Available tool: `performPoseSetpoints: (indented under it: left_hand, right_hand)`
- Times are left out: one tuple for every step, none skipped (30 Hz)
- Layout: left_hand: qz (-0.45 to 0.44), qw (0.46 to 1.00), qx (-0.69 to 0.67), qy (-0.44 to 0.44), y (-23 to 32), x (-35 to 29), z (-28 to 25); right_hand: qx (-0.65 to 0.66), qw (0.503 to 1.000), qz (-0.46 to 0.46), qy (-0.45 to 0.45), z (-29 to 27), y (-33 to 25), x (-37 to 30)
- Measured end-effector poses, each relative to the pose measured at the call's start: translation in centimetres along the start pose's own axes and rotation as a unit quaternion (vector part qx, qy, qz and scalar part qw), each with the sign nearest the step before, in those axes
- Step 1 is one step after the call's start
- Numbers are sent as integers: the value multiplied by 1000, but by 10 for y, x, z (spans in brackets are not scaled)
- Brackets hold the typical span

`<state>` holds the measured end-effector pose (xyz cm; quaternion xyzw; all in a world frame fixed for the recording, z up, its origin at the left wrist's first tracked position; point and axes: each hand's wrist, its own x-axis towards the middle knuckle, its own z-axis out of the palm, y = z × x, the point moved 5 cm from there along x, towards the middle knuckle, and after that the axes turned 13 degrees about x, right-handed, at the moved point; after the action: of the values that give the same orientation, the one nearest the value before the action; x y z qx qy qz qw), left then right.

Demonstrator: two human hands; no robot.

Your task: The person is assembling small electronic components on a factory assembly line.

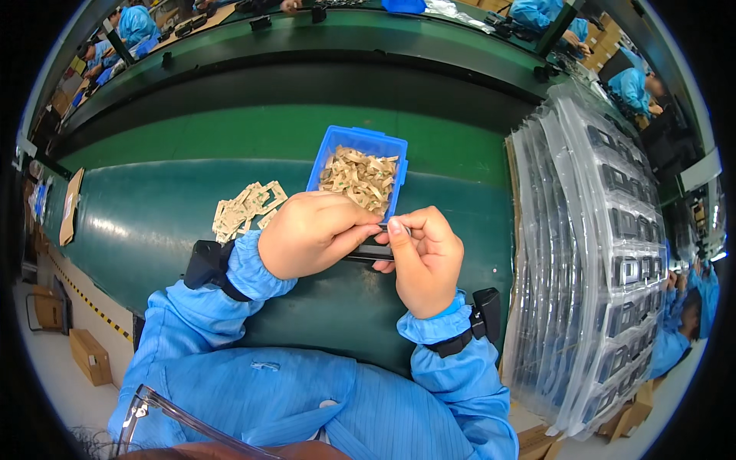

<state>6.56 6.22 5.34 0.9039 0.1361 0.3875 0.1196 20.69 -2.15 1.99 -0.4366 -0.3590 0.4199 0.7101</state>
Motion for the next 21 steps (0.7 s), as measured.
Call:
performPoseSetpoints:
  left_hand:
    - [-22,1000,-5,-10,0,0,2]
    - [-42,999,-11,-20,0,0,3]
    - [-42,999,-12,-19,1,1,1]
    - [-43,997,-51,-42,3,1,2]
    - [-44,993,-87,-65,4,2,2]
    - [-45,993,-85,-63,4,2,1]
    - [-28,996,-56,-62,5,1,2]
    - [-13,998,-24,-61,7,0,1]
    - [-15,998,-18,-60,8,0,-1]
    - [-24,997,2,-77,8,-1,-2]
    - [-30,995,14,-93,8,0,0]
    - [-63,989,-9,-136,4,2,-5]
    - [-68,991,36,-111,-2,0,-14]
    - [-69,991,80,-85,-10,-1,-25]
    - [-126,976,135,-120,-22,-5,-40]
    - [-142,962,180,-148,-25,-11,-57]
    - [-168,943,207,-200,-31,-24,-68]
    - [-192,921,230,-250,-36,-37,-73]
    - [-194,919,233,-251,-38,-50,-75]
    - [-206,905,260,-266,-40,-68,-69]
    - [-218,890,286,-280,-41,-83,-64]
  right_hand:
    - [10,1000,5,-8,0,0,0]
    - [19,1000,10,-13,0,-1,0]
    - [18,1000,10,-13,-4,2,-1]
    - [-3,998,-34,-57,-5,5,-1]
    - [-23,991,-77,-103,-3,4,-1]
    - [-22,991,-78,-105,-2,3,-3]
    - [-11,996,-39,-84,-2,5,-3]
    - [2,998,1,-64,-1,8,-5]
    - [21,997,44,-60,3,3,-4]
    - [25,997,44,-66,5,3,-1]
    - [9,995,65,-77,1,5,2]
    - [0,992,88,-91,0,7,4]
    - [-46,986,130,-97,-4,5,7]
    - [-128,982,119,-70,-11,-2,11]
    - [-155,984,76,-45,-22,-6,16]
    - [-182,983,34,-19,-35,-9,22]
    - [-214,976,40,0,-46,-11,28]
    - [-248,967,47,20,-60,-14,34]
    - [-298,952,72,24,-72,-12,40]
    - [-331,942,54,21,-87,-5,44]
    - [-361,931,55,27,-95,1,47]
